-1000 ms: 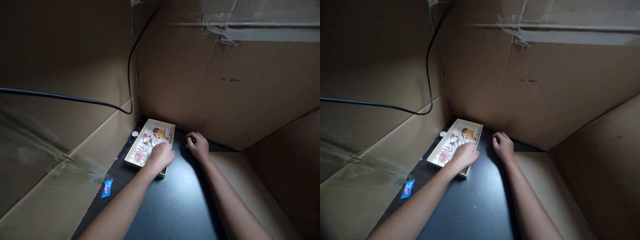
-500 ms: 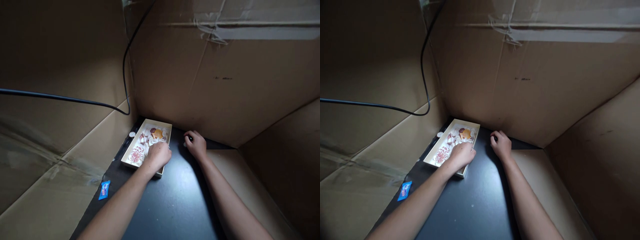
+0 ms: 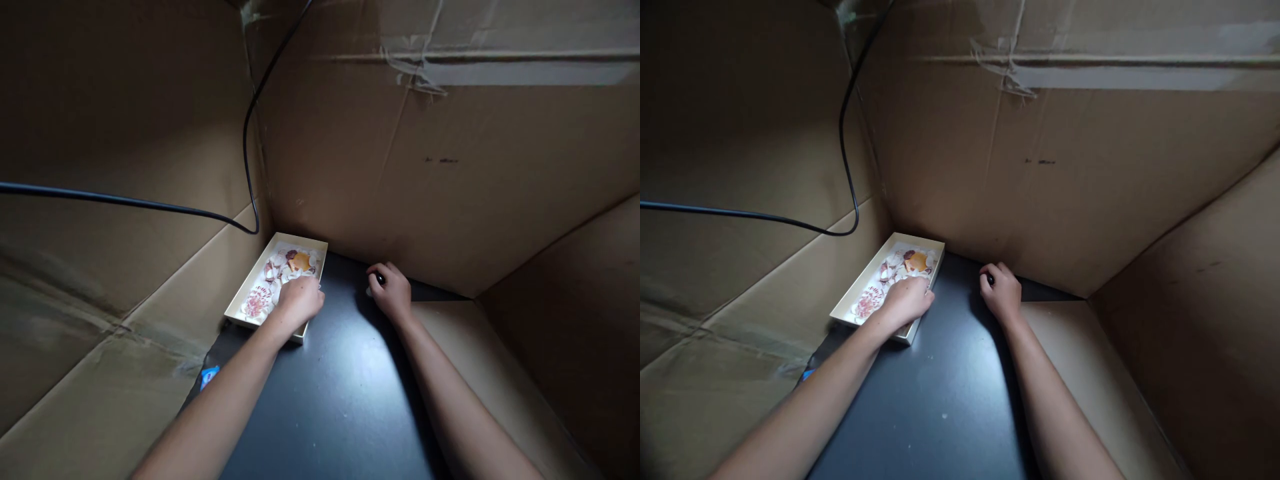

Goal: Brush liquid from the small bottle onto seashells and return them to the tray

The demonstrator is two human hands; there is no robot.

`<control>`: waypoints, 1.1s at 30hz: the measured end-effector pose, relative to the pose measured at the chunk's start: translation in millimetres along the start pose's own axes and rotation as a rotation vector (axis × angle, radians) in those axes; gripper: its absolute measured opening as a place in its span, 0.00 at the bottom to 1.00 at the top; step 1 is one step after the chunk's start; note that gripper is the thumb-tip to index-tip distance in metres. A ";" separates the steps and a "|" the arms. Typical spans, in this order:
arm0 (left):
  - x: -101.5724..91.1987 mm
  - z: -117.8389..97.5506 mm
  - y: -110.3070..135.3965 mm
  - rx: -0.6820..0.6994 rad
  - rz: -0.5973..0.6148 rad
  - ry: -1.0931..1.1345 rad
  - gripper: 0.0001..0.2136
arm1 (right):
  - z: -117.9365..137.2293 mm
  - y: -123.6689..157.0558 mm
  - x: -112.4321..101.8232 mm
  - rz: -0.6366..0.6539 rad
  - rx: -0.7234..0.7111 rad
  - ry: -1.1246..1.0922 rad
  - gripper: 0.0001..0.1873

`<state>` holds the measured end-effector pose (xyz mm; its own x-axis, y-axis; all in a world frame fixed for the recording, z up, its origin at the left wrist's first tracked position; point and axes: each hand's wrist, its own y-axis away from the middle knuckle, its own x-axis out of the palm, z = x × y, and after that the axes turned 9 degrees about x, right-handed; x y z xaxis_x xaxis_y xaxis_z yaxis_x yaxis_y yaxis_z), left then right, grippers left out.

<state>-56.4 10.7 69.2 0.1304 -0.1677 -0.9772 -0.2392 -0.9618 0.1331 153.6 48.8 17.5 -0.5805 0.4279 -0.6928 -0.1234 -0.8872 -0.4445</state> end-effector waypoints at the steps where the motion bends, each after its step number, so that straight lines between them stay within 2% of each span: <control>1: 0.0 1.4 0.1 -0.006 0.004 0.001 0.17 | 0.2 0.0 0.2 0.001 -0.004 -0.001 0.10; 12: -9.6 12.7 3.0 -0.035 0.087 0.016 0.17 | 0.3 1.7 2.3 0.002 -0.016 -0.009 0.10; 17: -15.6 27.2 8.7 -0.076 0.073 0.121 0.29 | 0.2 2.1 2.3 -0.006 -0.013 -0.019 0.10; 18: -17.1 32.0 9.0 -0.076 0.061 0.128 0.29 | 0.2 2.2 2.2 -0.017 -0.014 -0.025 0.10; 22: -19.5 53.2 6.8 -0.082 0.075 0.080 0.19 | 1.3 3.0 1.2 -0.076 -0.038 -0.096 0.11; 25: -15.2 63.7 3.8 0.001 0.060 0.066 0.16 | 3.1 3.4 0.0 -0.117 -0.070 -0.162 0.12; 30: -8.5 66.5 4.1 0.101 0.044 0.105 0.11 | 3.7 2.4 -1.8 -0.178 -0.073 -0.231 0.12; 33: -7.4 66.2 6.4 0.106 0.052 0.159 0.14 | 1.7 1.6 -3.9 -0.259 -0.064 -0.263 0.11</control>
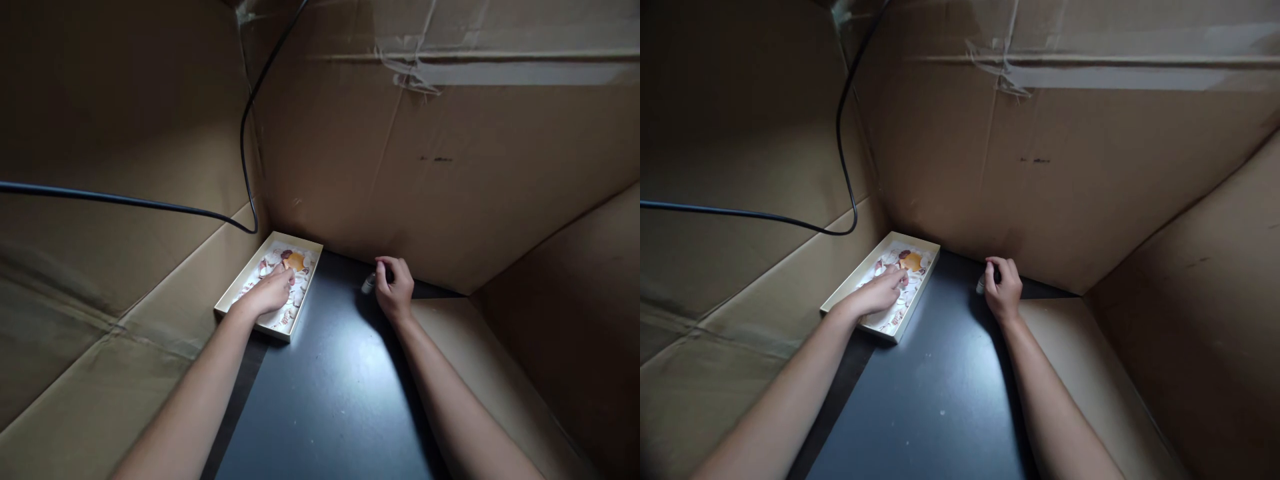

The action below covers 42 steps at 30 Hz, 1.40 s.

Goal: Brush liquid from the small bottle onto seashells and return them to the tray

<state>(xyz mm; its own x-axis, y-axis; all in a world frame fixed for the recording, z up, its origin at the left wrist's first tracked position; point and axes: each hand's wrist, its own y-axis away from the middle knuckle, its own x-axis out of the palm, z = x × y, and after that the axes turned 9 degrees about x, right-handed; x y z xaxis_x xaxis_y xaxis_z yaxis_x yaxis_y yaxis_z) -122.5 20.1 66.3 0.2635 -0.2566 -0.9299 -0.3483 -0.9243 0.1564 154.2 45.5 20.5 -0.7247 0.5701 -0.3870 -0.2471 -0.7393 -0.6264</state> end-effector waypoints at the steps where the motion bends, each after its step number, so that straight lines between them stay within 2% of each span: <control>1: 0.5 0.4 0.7 0.004 -0.005 0.014 0.15 | -0.4 -0.5 -0.9 -0.028 0.002 -0.003 0.11; 7: 0.9 2.4 5.4 0.033 -0.040 0.046 0.15 | 1.9 -4.6 -5.2 -0.141 0.018 -0.024 0.12; 14: -2.0 -2.4 10.4 0.024 0.092 -0.086 0.09 | 11.1 -7.9 -9.1 -0.162 -0.006 -0.072 0.11; 19: 5.0 1.0 7.0 0.058 0.102 -0.140 0.07 | 20.1 -8.1 -20.1 -0.195 0.060 -0.136 0.12; 21: 5.1 4.0 5.8 0.055 0.076 -0.135 0.07 | 23.7 -3.5 -26.5 -0.153 0.139 -0.149 0.14; 25: -1.2 9.5 5.8 -0.003 0.057 -0.064 0.09 | 30.8 16.0 -38.8 0.053 0.287 -0.199 0.19; 31: -12.7 9.6 13.0 -0.036 0.074 0.009 0.15 | 34.0 55.4 -48.1 0.215 0.464 -0.243 0.23; 36: -16.7 7.0 19.2 0.009 0.275 -0.048 0.16 | 28.8 78.0 -50.3 0.265 0.537 -0.260 0.22; 40: -14.9 8.5 19.2 0.012 0.305 -0.099 0.18 | 24.5 84.1 -48.6 0.279 0.576 -0.289 0.22; 42: -14.6 9.3 18.1 0.033 0.297 -0.092 0.15 | 21.9 84.1 -48.3 0.275 0.601 -0.318 0.22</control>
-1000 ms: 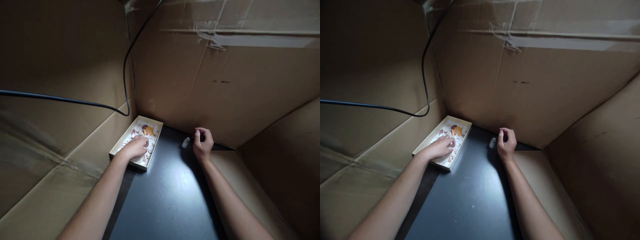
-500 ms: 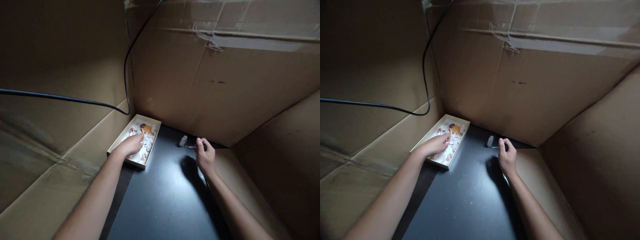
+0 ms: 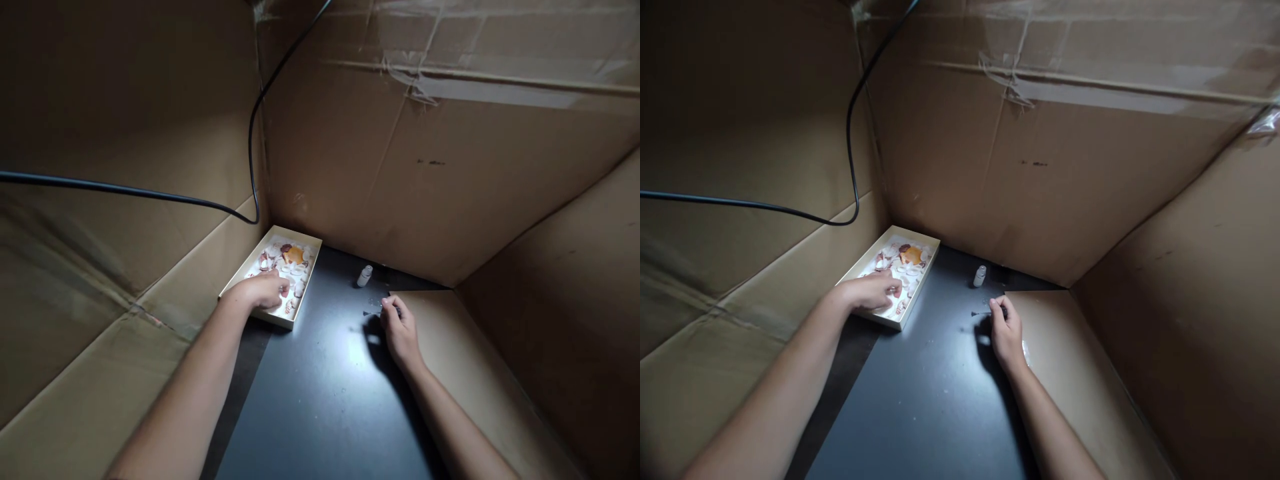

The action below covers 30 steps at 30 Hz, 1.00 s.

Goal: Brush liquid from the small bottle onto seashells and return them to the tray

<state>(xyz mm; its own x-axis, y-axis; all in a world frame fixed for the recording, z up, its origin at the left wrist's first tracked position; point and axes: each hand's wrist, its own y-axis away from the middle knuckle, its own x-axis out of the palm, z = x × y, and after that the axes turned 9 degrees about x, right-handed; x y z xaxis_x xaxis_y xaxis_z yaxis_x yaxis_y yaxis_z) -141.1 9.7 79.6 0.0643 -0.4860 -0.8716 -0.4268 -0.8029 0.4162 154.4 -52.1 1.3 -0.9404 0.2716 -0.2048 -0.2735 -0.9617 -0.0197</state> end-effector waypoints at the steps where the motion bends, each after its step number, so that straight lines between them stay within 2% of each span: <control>1: -0.5 0.3 -0.4 0.017 -0.017 0.008 0.13 | -0.7 -1.1 -0.9 -0.004 0.006 -0.015 0.22; 4: -3.1 0.7 -1.2 0.045 -0.122 0.086 0.08 | -1.9 -4.4 -4.9 -0.019 0.014 -0.055 0.23; 9: -3.7 2.8 -4.8 0.032 -0.356 0.170 0.08 | -3.3 -7.0 -8.2 0.003 0.043 -0.102 0.22; 16: -3.3 8.2 -9.4 0.089 -0.535 0.147 0.05 | -3.2 -6.6 -6.7 0.019 0.029 -0.116 0.21; 20: -7.1 4.6 -5.7 0.049 -0.599 0.415 0.05 | -2.9 -6.9 -6.3 0.028 0.039 -0.129 0.21; 22: -9.9 -7.2 -3.1 0.075 -0.603 0.595 0.04 | -3.3 -7.2 -5.8 0.031 0.044 -0.146 0.21; 25: -9.7 -42.7 -4.5 0.223 -0.639 0.915 0.03 | -3.5 -7.1 -4.9 0.052 0.060 -0.205 0.18; 27: -2.0 -73.4 -11.9 0.353 -0.681 1.087 0.03 | -3.0 -6.5 -4.5 0.073 0.069 -0.258 0.14; 30: 21.7 -112.5 -30.3 0.479 -0.702 1.279 0.04 | -2.2 -5.0 -4.9 0.063 0.062 -0.294 0.09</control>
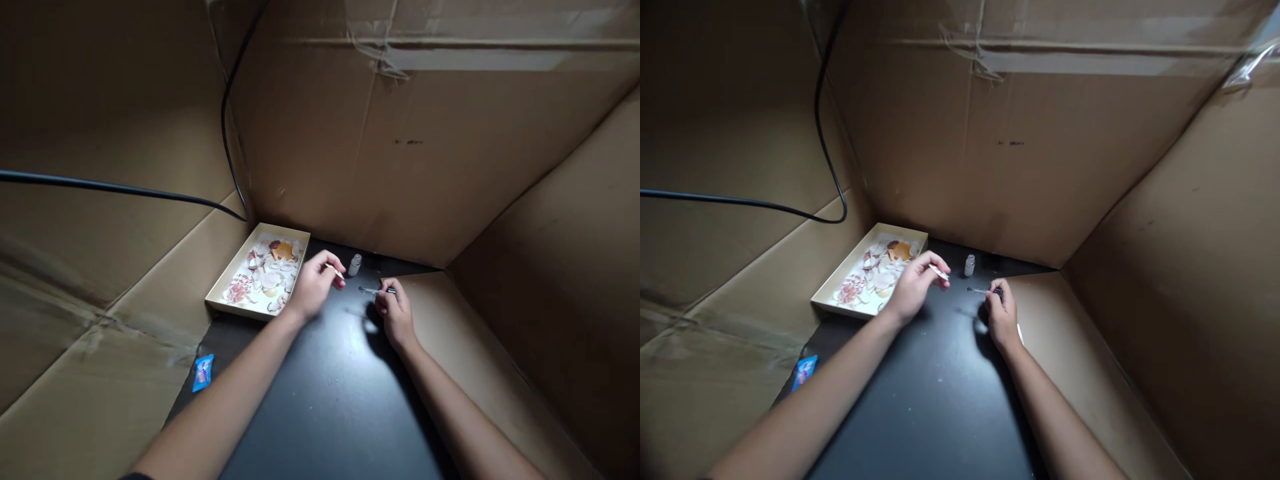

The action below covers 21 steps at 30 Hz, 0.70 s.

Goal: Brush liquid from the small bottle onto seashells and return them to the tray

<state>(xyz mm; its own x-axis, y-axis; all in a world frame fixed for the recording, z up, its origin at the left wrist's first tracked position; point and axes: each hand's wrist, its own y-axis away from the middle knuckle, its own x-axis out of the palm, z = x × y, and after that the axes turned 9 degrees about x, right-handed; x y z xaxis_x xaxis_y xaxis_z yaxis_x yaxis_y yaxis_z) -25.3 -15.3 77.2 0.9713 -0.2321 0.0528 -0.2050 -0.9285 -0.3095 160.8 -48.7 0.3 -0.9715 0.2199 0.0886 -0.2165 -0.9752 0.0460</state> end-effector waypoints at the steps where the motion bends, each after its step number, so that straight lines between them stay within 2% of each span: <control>1: 10.6 9.1 2.5 -0.024 -0.008 0.073 0.04 | 0.0 0.5 -0.2 -0.013 -0.008 0.003 0.07; 3: 23.8 27.8 7.3 -0.101 -0.072 0.181 0.05 | -0.1 1.3 -0.5 -0.040 -0.033 0.037 0.06; 5: 28.4 43.9 11.5 -0.170 -0.119 0.164 0.04 | 0.0 2.1 -0.2 -0.056 -0.073 0.110 0.06; 9: 27.5 64.2 17.4 -0.111 -0.150 0.024 0.10 | 2.5 4.9 3.5 -0.032 -0.177 0.280 0.04; 14: 28.2 74.6 21.8 -0.084 -0.055 0.060 0.08 | 5.7 7.7 8.6 0.023 -0.196 0.366 0.07; 21: 28.3 75.1 23.5 -0.138 -0.009 0.062 0.11 | 7.3 6.9 7.9 0.060 -0.190 0.420 0.09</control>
<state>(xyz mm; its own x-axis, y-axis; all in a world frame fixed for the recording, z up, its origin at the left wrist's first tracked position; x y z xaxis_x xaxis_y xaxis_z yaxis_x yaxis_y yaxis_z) 6.4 -21.8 0.1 0.9646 -0.2370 0.1154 -0.2150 -0.9607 -0.1758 152.3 -53.5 8.5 -0.9295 0.1715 -0.3265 -0.1344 -0.9819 -0.1331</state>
